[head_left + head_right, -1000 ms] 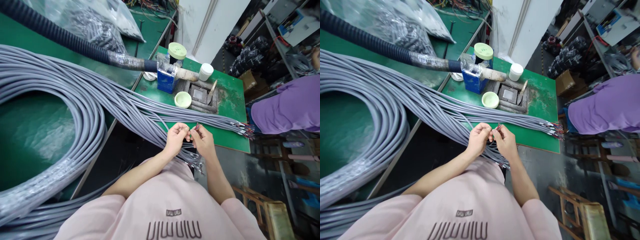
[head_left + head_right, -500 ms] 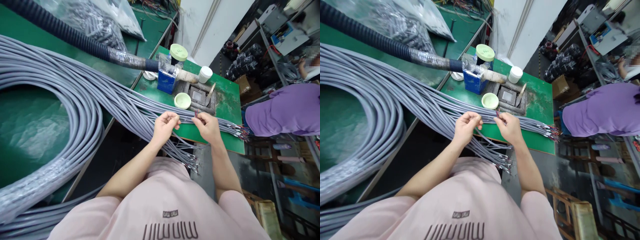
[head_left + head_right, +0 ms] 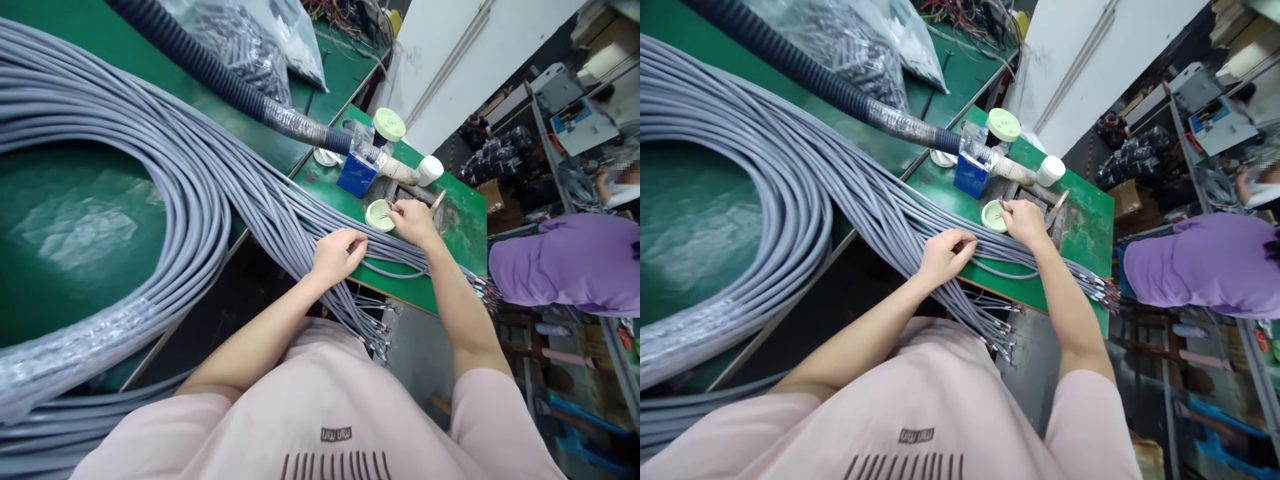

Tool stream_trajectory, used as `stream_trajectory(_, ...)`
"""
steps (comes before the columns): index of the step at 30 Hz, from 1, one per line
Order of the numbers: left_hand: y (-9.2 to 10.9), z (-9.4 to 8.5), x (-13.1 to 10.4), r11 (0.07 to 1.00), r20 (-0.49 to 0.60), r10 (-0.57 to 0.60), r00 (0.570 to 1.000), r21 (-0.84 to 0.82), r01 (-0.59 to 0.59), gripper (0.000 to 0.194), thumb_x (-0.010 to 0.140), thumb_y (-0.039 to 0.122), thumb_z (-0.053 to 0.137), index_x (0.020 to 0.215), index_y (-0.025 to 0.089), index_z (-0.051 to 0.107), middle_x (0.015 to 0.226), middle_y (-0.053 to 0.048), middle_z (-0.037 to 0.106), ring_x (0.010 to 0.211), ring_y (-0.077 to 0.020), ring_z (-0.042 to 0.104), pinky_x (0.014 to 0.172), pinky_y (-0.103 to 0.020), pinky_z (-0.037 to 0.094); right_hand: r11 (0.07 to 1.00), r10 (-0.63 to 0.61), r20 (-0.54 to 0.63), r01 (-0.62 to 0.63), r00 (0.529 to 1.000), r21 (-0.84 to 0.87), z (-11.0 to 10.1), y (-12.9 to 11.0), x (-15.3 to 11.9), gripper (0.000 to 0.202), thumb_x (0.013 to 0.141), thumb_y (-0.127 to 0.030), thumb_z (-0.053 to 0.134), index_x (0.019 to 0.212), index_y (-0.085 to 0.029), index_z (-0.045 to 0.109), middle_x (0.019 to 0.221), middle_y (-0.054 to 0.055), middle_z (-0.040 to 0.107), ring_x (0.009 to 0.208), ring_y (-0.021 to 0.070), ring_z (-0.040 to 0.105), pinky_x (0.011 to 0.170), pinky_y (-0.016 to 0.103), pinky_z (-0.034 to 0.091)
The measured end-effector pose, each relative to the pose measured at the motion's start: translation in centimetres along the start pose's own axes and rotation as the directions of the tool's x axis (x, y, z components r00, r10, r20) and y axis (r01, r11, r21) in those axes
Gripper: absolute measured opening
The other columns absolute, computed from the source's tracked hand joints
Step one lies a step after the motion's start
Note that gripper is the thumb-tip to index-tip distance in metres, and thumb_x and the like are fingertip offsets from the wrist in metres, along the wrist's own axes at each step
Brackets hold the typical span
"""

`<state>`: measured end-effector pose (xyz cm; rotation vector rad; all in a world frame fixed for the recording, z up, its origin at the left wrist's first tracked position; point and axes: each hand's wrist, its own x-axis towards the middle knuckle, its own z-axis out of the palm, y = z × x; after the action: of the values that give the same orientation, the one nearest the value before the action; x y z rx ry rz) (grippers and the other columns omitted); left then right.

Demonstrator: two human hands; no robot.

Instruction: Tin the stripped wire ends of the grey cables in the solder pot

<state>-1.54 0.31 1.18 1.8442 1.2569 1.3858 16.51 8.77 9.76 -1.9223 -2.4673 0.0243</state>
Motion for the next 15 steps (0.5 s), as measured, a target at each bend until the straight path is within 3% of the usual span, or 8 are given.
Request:
stream_trajectory(5,-0.2,0.1,-0.1,1.0,-0.011,0.03,0.999,0.003,-0.03,0.011,0.084,0.018,0.056,0.082,0.019,0.066,0.071,0.0,0.066,0.068,-0.0128,0.058,0.068,-0.025,0.045,0.99,0.021,0.087,-0.009,0.996,-0.139,0.4,-0.5,0.7,0.025,0.086,-0.035,0.053,0.082,-0.018,0.071,0.085,0.01,0.073,0.08,0.0228,0.064,0.066,0.03,0.036)
stream_trajectory(15,-0.2,0.2,-0.1,0.999,-0.007,0.036,0.999,0.006,-0.036,0.009,0.084,0.017,0.057,0.082,0.019,0.066,0.071,0.001,0.065,0.068,-0.0127,0.058,0.069,-0.025,0.045,0.973,0.025,0.139,0.008,0.99,-0.229,0.9,-1.1,1.3,0.027,0.088,-0.035,0.05,0.09,-0.018,0.072,0.094,0.013,0.075,0.086,0.0257,0.066,0.07,0.031,0.042)
